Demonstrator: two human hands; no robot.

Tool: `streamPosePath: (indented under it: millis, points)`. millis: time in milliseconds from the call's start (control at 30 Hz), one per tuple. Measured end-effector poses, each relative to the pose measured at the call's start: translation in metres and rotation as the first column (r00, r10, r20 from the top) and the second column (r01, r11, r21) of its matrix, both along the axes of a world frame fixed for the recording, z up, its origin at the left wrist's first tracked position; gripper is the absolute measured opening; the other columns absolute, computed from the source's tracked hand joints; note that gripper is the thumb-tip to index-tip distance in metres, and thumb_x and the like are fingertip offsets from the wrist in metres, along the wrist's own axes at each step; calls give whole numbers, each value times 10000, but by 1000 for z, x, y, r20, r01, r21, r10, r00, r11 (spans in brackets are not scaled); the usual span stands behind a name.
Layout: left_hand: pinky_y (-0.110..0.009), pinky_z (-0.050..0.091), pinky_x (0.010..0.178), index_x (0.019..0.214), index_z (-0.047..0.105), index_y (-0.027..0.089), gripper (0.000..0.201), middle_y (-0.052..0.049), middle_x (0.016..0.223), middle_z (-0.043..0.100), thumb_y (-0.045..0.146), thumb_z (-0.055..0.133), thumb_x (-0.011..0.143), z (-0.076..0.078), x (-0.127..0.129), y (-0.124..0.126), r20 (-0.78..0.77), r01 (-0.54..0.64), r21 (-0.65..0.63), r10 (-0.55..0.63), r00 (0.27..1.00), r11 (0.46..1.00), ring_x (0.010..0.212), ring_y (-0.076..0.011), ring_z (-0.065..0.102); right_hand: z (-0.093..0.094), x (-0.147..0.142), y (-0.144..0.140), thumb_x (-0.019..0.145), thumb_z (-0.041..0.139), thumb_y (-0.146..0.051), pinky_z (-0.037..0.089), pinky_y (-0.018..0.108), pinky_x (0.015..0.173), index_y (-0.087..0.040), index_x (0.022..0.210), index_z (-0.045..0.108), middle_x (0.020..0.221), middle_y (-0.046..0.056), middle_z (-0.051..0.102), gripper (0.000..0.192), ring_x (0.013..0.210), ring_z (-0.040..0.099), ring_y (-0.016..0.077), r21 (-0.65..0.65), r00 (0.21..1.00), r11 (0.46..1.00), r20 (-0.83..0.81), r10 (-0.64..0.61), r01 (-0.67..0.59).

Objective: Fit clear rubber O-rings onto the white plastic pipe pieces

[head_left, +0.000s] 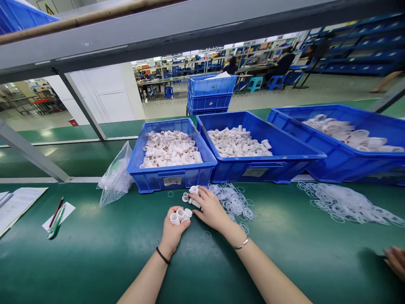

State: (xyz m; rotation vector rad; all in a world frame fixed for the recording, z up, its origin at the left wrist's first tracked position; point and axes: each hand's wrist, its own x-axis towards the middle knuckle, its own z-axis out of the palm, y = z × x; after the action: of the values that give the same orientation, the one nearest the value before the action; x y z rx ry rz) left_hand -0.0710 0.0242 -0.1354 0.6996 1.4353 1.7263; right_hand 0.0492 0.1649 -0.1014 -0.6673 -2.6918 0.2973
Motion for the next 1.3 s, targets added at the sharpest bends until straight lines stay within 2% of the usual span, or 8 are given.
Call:
streamPosePath:
  millis: [233,367,500,600,767,933,1067,1300]
  points:
    - [-229,419,732,1001,539,173,411,3,863,590,213,765,660,0,0,0,29,-2,-1,2,1000,1000,760,-122,530,3,7,-8,825,613,-268,112,786,991,-332,1258,556,1367,80,493,441,1354,268,388,-44,998,998,-50,43,-45]
    - [-233,424,740,1000,540,176,405,0,870,590,214,765,665,-1,0,1,23,2,-3,-1,1000,1000,767,-125,533,0,9,-6,846,609,-293,-6,781,1005,-338,1204,595,1303,56,550,360,1364,253,387,-8,988,998,-140,61,-62]
    - [-239,432,737,997,550,180,397,1,867,584,211,766,666,-4,-1,1,-15,15,-13,-15,1000,1000,764,-129,537,-8,13,1,934,473,-259,286,613,1050,-271,1115,639,1131,83,619,246,1208,471,295,-19,930,998,-364,53,-64]
    - [-231,424,719,991,557,181,390,10,845,579,199,764,662,-4,-1,1,-54,22,-40,-24,998,999,744,-125,534,-16,16,6,959,406,-230,489,425,869,-254,1140,628,969,84,612,287,964,577,228,-92,855,996,-516,-51,4]
    - [-226,419,720,978,560,179,357,10,848,591,185,742,670,-1,0,3,-88,32,-55,-37,995,998,749,-125,533,-28,22,7,960,438,-263,498,404,888,-263,1427,353,1060,84,619,475,954,609,213,-191,775,981,-618,-136,19]
    - [-234,427,713,962,567,171,353,-4,852,603,200,755,665,6,6,-1,-81,24,-47,-28,996,999,753,-136,543,-28,24,-16,941,505,-290,524,378,879,-272,1362,414,1130,85,628,432,966,644,203,-365,716,928,-667,-206,-72]
    - [-244,435,724,941,571,166,350,-16,858,609,244,773,666,12,12,-4,-57,88,-12,-88,994,996,778,-150,554,-19,22,-42,939,506,-321,534,382,900,-244,1355,431,1136,102,649,430,1002,650,217,-478,811,868,-557,-181,-135]
    - [-249,466,729,962,550,173,396,-7,861,588,231,795,657,7,12,-4,103,82,57,-88,991,995,774,-134,544,-1,33,-53,948,466,-354,458,407,1018,-243,1384,437,1352,108,522,450,1243,496,243,-318,942,932,-331,59,-171]
